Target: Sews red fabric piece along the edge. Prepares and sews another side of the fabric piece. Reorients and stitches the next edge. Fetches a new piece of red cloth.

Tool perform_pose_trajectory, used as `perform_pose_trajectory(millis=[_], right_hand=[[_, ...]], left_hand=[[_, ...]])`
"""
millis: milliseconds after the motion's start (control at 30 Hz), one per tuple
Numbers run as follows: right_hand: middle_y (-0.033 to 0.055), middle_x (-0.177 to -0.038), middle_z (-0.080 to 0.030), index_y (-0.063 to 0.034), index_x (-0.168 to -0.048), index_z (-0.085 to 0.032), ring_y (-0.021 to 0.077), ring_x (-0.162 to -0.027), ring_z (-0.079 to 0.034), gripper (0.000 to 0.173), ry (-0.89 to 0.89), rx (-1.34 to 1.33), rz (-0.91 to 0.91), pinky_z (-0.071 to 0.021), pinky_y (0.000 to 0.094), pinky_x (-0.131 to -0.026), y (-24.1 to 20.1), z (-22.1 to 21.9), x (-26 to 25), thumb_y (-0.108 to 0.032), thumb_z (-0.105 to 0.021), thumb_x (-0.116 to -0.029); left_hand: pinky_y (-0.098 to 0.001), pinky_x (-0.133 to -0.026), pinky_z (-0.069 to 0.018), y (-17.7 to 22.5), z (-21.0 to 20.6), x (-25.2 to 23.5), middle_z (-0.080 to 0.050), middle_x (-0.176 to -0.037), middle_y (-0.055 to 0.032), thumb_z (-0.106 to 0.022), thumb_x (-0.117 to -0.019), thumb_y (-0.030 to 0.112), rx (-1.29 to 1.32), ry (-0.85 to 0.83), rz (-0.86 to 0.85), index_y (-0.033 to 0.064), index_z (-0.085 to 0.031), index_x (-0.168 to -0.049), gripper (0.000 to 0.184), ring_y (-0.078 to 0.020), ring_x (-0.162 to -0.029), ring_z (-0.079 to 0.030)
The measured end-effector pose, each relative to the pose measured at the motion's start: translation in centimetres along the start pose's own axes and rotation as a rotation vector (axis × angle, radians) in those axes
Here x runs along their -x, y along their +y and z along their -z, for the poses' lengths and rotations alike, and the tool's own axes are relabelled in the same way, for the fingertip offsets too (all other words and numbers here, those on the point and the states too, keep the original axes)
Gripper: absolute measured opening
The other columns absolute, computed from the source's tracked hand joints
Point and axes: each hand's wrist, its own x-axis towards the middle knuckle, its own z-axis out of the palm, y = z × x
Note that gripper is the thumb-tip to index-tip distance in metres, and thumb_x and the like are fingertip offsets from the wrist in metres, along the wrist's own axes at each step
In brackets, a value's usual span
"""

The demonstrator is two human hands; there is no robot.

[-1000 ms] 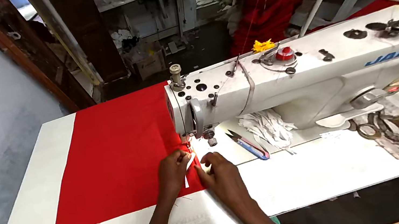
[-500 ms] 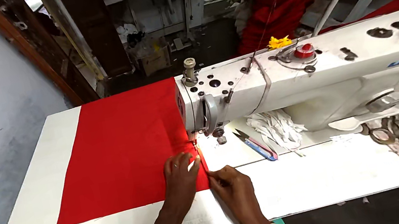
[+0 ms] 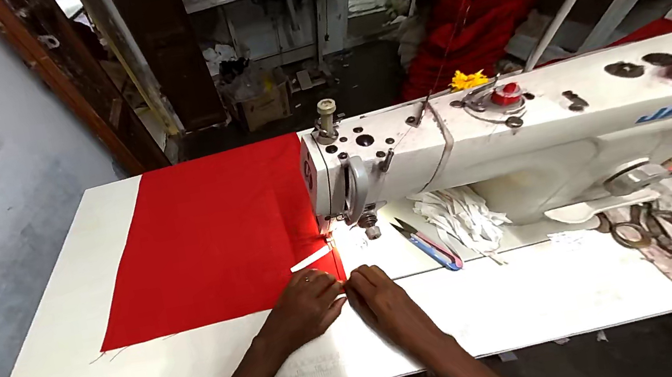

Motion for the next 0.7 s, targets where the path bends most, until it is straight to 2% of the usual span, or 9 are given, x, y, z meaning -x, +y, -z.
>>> perform_pose_trajectory(millis=[100, 167, 267, 333, 433, 500, 533, 633, 700], right_hand=[[0.0100, -0.091, -0.068, -0.0024, -0.095, -0.071, 0.0235, -0.086, -0.068, 0.016, -0.013, -0.035, 0.095, -0.0584, 0.0322, -0.078, 1.5, 0.4, -1.0, -0.012, -0.058, -0.0975], [0.0092, -0.092, -0.068, -0.0031, -0.097, -0.072, 0.0222, -0.086, -0.069, 0.017, -0.037, -0.065, 0.068, -0.0589, 0.0325, -0.079, 1.7, 0.9, -1.4, -0.014, -0.059, -0.0977], [0.0088, -0.082, -0.066, -0.0031, -0.094, -0.071, 0.0215, -0.074, -0.067, 0.010, -0.095, -0.167, -0.073, -0.0588, 0.0366, -0.070, 1.7, 1.4, -2.3, -0.010, -0.064, -0.0961], [0.0082, -0.079, -0.065, -0.0036, -0.091, -0.072, 0.0209, -0.069, -0.066, 0.006, -0.092, -0.186, -0.089, -0.0572, 0.0371, -0.065, 1.6, 1.5, -2.7, -0.007, -0.068, -0.0935], [0.0092, -0.085, -0.070, -0.0033, -0.093, -0.076, 0.0217, -0.079, -0.070, 0.010, -0.047, -0.087, 0.039, -0.0605, 0.0347, -0.073, 1.6, 1.2, -2.3, -0.009, -0.068, -0.0930], [0.0106, -0.085, -0.067, -0.0014, -0.092, -0.074, 0.0233, -0.079, -0.069, 0.012, -0.018, 0.000, 0.123, -0.0597, 0.0330, -0.070, 1.9, 0.5, -2.0, -0.009, -0.065, -0.0936], [0.0111, -0.083, -0.065, -0.0005, -0.090, -0.072, 0.0241, -0.076, -0.068, 0.013, -0.004, 0.026, 0.132, -0.0587, 0.0331, -0.066, 1.9, 0.2, -2.1, -0.009, -0.063, -0.0940], [0.0117, -0.082, -0.063, -0.0001, -0.091, -0.068, 0.0258, -0.077, -0.067, 0.015, -0.006, -0.018, 0.038, -0.0579, 0.0368, -0.069, 1.9, 0.0, -2.9, -0.012, -0.059, -0.0954], [0.0136, -0.084, -0.066, 0.0011, -0.094, -0.070, 0.0276, -0.078, -0.069, 0.012, 0.012, -0.042, -0.012, -0.0594, 0.0391, -0.071, 1.6, 0.1, -3.1, -0.009, -0.064, -0.0953]], left_hand=[[-0.0353, -0.086, -0.0579, -0.6, -0.3, -0.8, -0.074, -0.096, -0.0058, -0.061, -0.0979, 0.018, -0.033, 0.048, -0.038, 0.0061, -0.078, -0.098, 0.021, -0.0199, -0.093, -0.072], [-0.0337, -0.077, -0.0600, -0.6, -0.4, -1.4, -0.074, -0.097, -0.0065, -0.065, -0.0944, 0.016, 0.124, 0.042, 0.134, 0.0062, -0.078, -0.095, 0.016, -0.0181, -0.089, -0.072], [-0.0346, -0.074, -0.0596, -0.9, 0.9, -3.2, -0.067, -0.111, -0.0125, -0.076, -0.0898, 0.015, 0.473, -0.118, 0.538, 0.0041, -0.077, -0.091, 0.011, -0.0172, -0.084, -0.068], [-0.0311, -0.072, -0.0566, -1.1, 1.2, -3.8, -0.063, -0.114, -0.0119, -0.081, -0.0857, 0.013, 0.526, -0.131, 0.648, 0.0042, -0.076, -0.088, 0.011, -0.0154, -0.082, -0.064], [-0.0345, -0.070, -0.0597, -0.4, 0.5, -2.3, -0.068, -0.115, -0.0104, -0.075, -0.0900, 0.018, 0.259, -0.008, 0.412, 0.0092, -0.079, -0.093, 0.010, -0.0161, -0.080, -0.068], [-0.0390, -0.079, -0.0572, -0.4, -0.6, -1.3, -0.072, -0.109, -0.0066, -0.066, -0.0941, 0.023, 0.042, 0.077, 0.208, 0.0113, -0.080, -0.097, 0.018, -0.0196, -0.090, -0.069], [-0.0416, -0.080, -0.0554, -0.3, -0.7, -1.3, -0.072, -0.108, -0.0062, -0.064, -0.0950, 0.023, -0.001, 0.083, 0.187, 0.0109, -0.080, -0.098, 0.020, -0.0214, -0.092, -0.069], [-0.0487, -0.076, -0.0536, -0.4, 0.9, -3.6, -0.069, -0.113, -0.0109, -0.069, -0.0929, 0.022, 0.112, -0.116, 0.395, 0.0079, -0.077, -0.093, 0.016, -0.0264, -0.091, -0.068], [-0.0533, -0.084, -0.0535, -1.1, 2.3, -5.7, -0.066, -0.121, -0.0156, -0.075, -0.0911, 0.021, 0.255, -0.285, 0.584, 0.0029, -0.076, -0.089, 0.018, -0.0309, -0.101, -0.066]])
